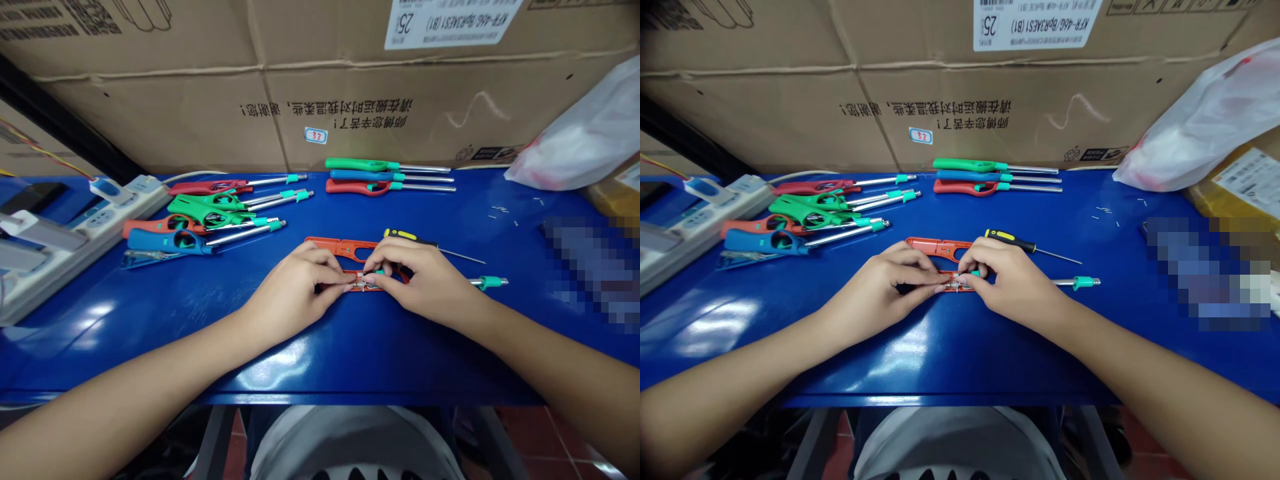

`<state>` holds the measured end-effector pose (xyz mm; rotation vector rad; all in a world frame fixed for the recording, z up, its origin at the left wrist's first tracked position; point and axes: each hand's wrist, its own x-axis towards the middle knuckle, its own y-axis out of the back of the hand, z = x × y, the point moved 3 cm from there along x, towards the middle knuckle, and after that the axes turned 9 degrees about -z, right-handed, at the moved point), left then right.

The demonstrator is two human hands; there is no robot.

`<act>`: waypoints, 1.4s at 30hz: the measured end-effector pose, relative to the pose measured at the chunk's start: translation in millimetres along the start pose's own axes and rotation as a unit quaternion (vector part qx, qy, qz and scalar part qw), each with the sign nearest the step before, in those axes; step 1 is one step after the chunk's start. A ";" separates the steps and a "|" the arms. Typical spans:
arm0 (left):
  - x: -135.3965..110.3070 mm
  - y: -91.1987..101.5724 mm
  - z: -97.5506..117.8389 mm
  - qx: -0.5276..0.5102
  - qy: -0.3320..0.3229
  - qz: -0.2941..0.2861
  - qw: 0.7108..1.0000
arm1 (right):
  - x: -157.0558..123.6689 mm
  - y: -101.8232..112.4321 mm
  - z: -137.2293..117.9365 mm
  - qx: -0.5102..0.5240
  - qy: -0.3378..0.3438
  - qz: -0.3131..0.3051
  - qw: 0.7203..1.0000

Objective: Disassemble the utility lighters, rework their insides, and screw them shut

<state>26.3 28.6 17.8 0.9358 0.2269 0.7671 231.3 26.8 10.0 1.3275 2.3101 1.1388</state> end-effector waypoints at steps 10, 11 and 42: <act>2.2 23.0 -0.6 0.021 0.028 -0.011 0.999 | -1.5 8.9 -1.2 -0.006 0.003 0.043 0.999; 1.9 22.9 -1.6 0.025 0.029 -0.021 0.999 | -1.6 8.9 -1.2 -0.010 0.003 0.042 0.999; 6.0 29.4 -13.6 -0.048 0.037 -0.081 0.995 | -11.6 67.6 19.0 -0.018 -0.190 -0.215 0.958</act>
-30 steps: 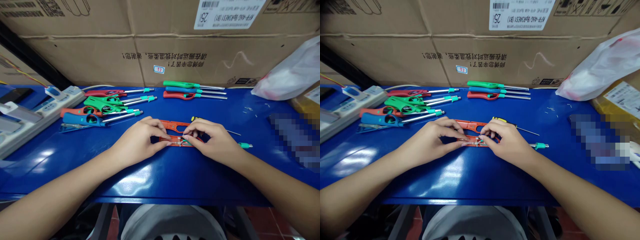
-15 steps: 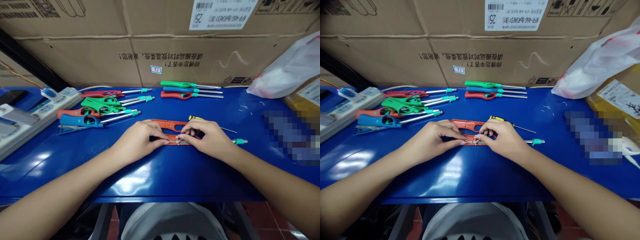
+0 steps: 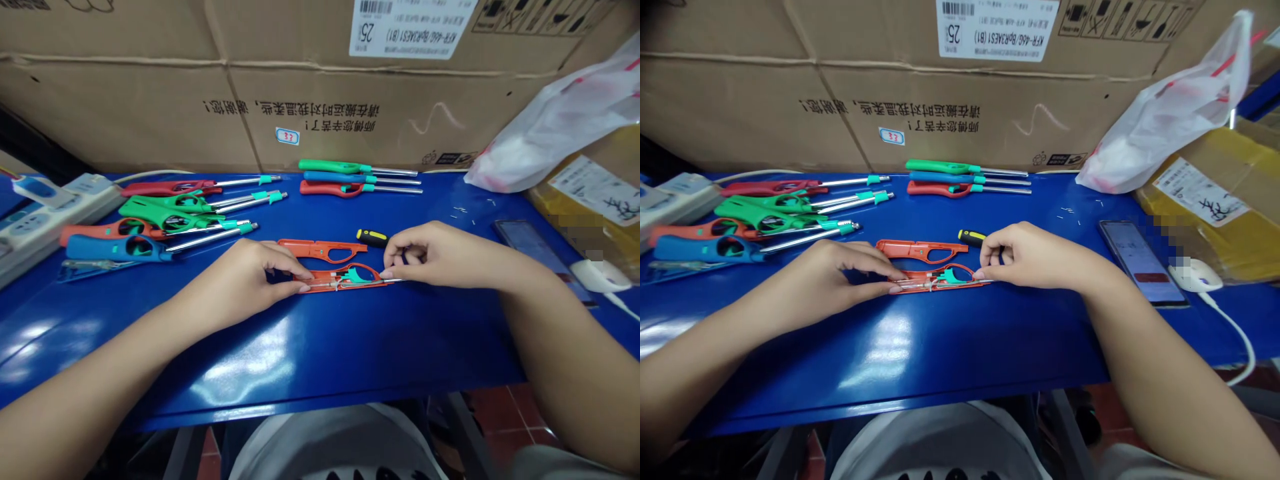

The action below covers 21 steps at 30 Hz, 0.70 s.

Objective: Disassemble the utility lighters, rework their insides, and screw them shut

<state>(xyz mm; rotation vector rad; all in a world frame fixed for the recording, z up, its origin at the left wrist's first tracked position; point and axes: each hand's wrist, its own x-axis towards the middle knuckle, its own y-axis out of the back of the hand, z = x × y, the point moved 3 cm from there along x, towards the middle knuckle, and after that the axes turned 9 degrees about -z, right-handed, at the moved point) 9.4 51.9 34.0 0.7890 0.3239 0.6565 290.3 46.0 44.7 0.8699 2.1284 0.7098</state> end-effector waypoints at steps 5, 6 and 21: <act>0.1 1.1 -3.8 -0.001 -0.024 -0.008 1.000 | 2.8 -2.9 -0.2 -0.021 -0.019 -0.047 0.999; 0.3 1.5 -3.1 0.009 -0.041 -0.010 0.999 | 3.6 -3.7 -0.2 -0.019 -0.024 -0.047 0.998; 3.9 14.3 -10.0 0.184 -0.076 0.036 0.979 | 6.4 -11.8 -7.0 -0.148 0.183 0.159 0.959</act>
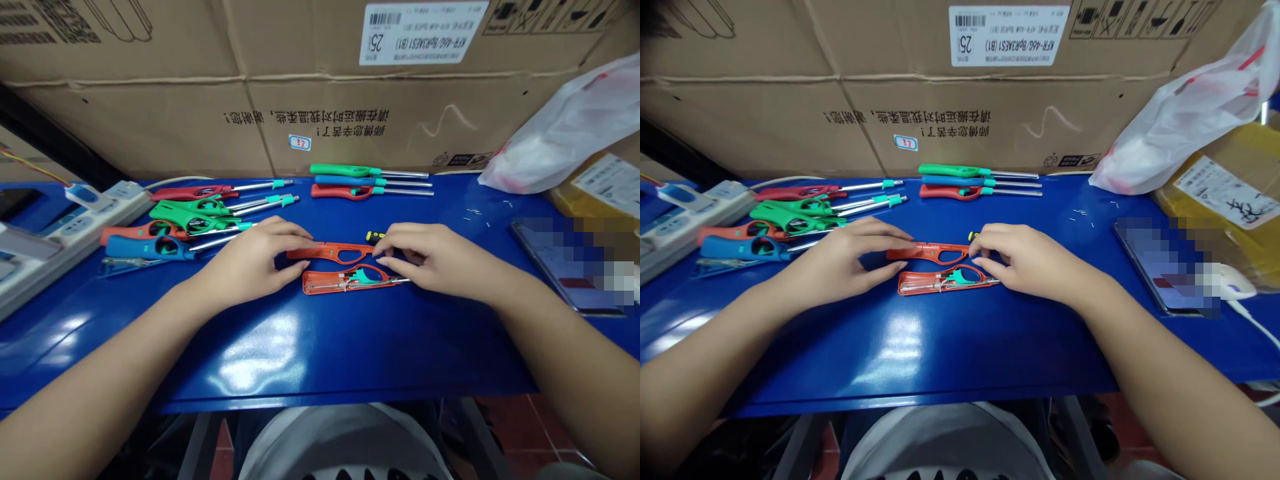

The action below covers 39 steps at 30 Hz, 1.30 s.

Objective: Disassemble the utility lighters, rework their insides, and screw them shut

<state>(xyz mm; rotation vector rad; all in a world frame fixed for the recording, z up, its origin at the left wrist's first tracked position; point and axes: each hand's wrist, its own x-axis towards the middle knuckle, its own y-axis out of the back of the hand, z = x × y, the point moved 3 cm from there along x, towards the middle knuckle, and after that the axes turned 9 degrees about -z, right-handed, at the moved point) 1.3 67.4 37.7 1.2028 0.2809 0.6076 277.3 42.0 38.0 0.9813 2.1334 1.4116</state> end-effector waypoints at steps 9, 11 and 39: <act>2.1 -5.8 -6.1 0.004 0.018 0.033 0.999 | 5.0 -11.2 -4.0 -0.069 -0.020 0.052 0.996; 1.4 -1.8 0.6 -0.058 0.036 0.055 0.996 | 4.8 -7.4 -7.4 -0.063 -0.011 0.084 0.994; -3.5 -15.6 28.0 -0.081 0.015 -0.052 0.995 | 0.9 -15.1 -11.4 -0.018 0.025 -0.028 0.999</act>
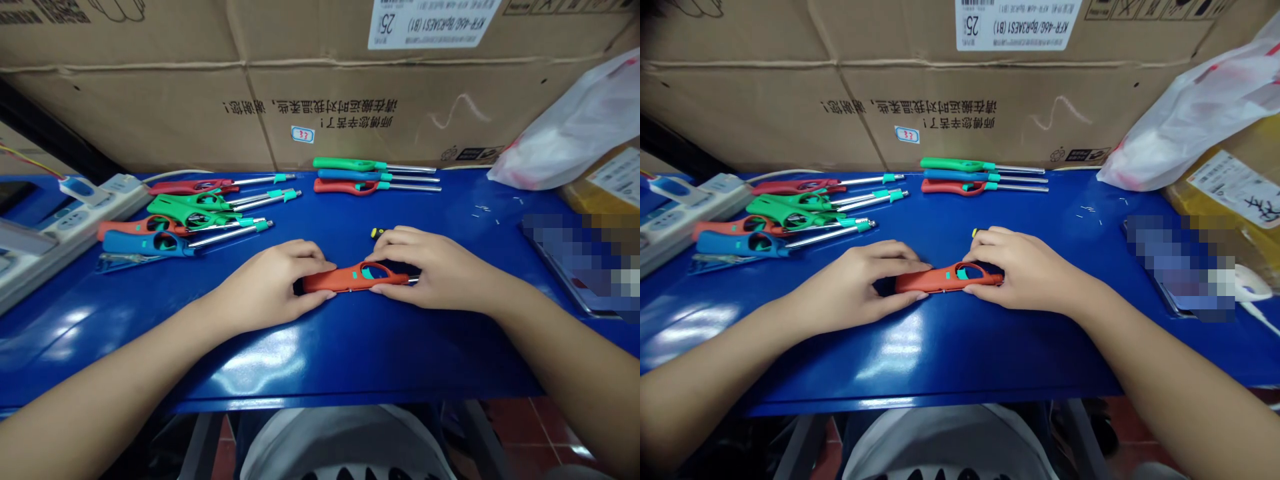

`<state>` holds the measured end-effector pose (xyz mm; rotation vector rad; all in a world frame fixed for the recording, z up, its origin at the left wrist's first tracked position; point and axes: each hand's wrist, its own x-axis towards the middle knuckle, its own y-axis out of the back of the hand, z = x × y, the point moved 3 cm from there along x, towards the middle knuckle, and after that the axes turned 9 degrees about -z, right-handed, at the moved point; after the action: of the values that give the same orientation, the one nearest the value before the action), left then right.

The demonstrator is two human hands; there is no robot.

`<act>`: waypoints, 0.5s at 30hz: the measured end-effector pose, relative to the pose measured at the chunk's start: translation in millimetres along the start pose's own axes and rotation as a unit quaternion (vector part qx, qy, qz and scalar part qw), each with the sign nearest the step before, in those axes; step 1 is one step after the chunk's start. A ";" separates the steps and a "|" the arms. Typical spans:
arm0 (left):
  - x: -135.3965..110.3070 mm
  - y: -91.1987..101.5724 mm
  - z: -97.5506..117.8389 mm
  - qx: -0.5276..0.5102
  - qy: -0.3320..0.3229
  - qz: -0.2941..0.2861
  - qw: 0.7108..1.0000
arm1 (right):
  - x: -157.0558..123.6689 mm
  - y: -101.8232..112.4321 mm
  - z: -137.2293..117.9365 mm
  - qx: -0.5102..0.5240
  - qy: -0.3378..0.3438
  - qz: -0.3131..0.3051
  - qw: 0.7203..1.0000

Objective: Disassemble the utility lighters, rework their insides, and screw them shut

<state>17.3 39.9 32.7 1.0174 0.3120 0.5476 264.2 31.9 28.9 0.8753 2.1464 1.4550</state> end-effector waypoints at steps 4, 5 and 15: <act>-0.3 0.5 2.1 0.003 -0.005 0.005 1.000 | -0.2 1.7 -1.3 -0.004 -0.003 -0.003 1.000; -0.4 0.5 2.4 0.003 -0.005 0.009 1.000 | -0.3 2.2 -1.8 -0.007 -0.004 -0.004 1.000; -0.5 -5.9 1.4 0.004 -0.015 0.020 1.000 | -1.2 4.0 -2.4 -0.025 -0.010 -0.018 0.999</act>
<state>19.3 36.1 28.3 1.0412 0.2678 0.5660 264.6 30.4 33.5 0.8265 2.0912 1.4698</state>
